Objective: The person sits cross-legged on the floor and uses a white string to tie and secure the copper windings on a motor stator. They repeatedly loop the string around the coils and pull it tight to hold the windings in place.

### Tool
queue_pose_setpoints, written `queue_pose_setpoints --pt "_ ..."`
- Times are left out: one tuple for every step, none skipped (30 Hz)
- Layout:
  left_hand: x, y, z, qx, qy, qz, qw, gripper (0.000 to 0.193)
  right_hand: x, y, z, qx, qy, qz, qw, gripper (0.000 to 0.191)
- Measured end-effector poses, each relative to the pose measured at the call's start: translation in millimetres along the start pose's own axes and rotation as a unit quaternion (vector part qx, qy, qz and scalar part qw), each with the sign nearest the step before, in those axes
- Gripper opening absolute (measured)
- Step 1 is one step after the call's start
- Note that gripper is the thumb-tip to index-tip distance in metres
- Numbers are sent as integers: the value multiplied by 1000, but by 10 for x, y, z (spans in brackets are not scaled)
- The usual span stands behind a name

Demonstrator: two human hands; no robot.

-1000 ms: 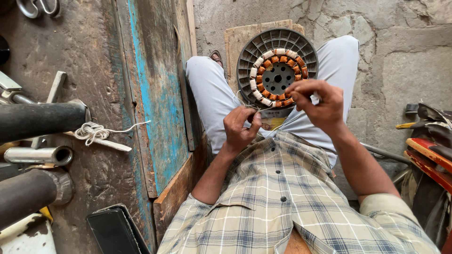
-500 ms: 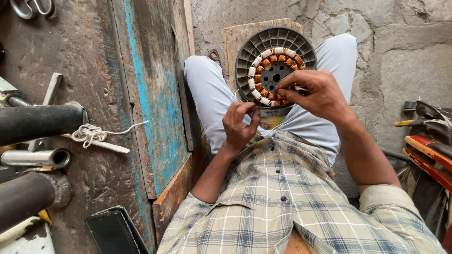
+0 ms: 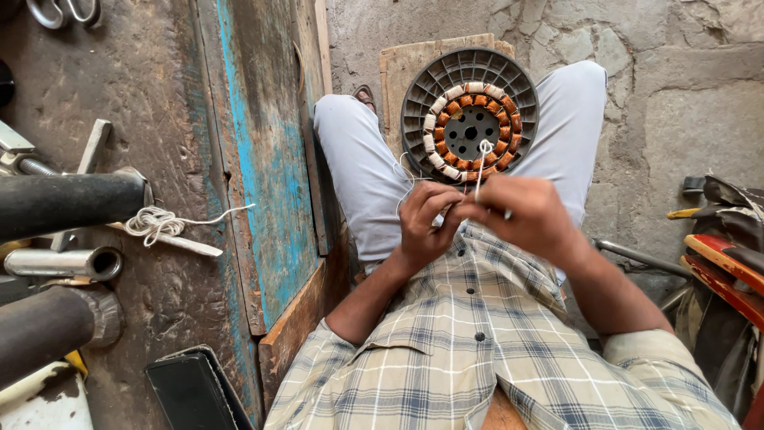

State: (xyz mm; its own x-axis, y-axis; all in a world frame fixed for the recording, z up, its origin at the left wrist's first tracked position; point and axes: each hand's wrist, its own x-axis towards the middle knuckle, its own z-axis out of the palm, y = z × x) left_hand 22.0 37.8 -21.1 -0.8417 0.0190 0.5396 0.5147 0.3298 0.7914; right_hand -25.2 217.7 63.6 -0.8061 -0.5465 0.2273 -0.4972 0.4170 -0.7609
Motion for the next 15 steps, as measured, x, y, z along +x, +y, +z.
queue_pose_setpoints --pt "3 41 -8 -11 5 -31 999 18 -36 -70 22 -18 -12 -83 996 23" --pt "8 76 -22 -33 -10 -49 998 19 -77 -143 56 -37 -23 -163 986 26" --pt "14 103 -36 -56 -25 -67 996 21 -96 -184 85 -58 -33 -242 968 30" --pt "27 117 -48 -80 -42 -83 992 24 -103 -202 115 -52 -48 -269 960 30" --pt "27 133 -70 -90 -59 -61 992 23 -111 -208 151 -47 -62 -296 952 30" --pt "18 146 -97 -101 -75 -39 991 23 -113 -180 165 -41 -77 -322 943 30" --pt "8 146 -109 -110 -91 -17 990 23 -122 -146 192 -44 -68 -310 947 32" --pt "-6 138 -107 -158 -142 -78 974 22 -133 -89 209 -47 -60 -300 951 34" --pt "-34 126 -102 -204 -190 -140 950 22 -164 -16 192 -48 -52 -290 954 36" --pt "-77 114 -98 -248 -238 -200 918 22 -214 54 184 -9 -26 -278 960 39" --pt "-125 96 -97 -340 -250 -250 871 24 -257 152 151 28 1 -264 964 42" --pt "-176 74 -95 -428 -259 -298 813 27 -316 242 124 65 27 -249 966 46" --pt "-232 54 -91 -511 -264 -342 743 29 -388 316 117 77 20 -219 972 52" --pt "-282 31 -94 -552 -245 -346 717 27 -454 390 115 88 14 -187 978 57" --pt "-314 -2 -102 -592 -227 -349 690 26 -524 444 122 99 8 -155 983 63"
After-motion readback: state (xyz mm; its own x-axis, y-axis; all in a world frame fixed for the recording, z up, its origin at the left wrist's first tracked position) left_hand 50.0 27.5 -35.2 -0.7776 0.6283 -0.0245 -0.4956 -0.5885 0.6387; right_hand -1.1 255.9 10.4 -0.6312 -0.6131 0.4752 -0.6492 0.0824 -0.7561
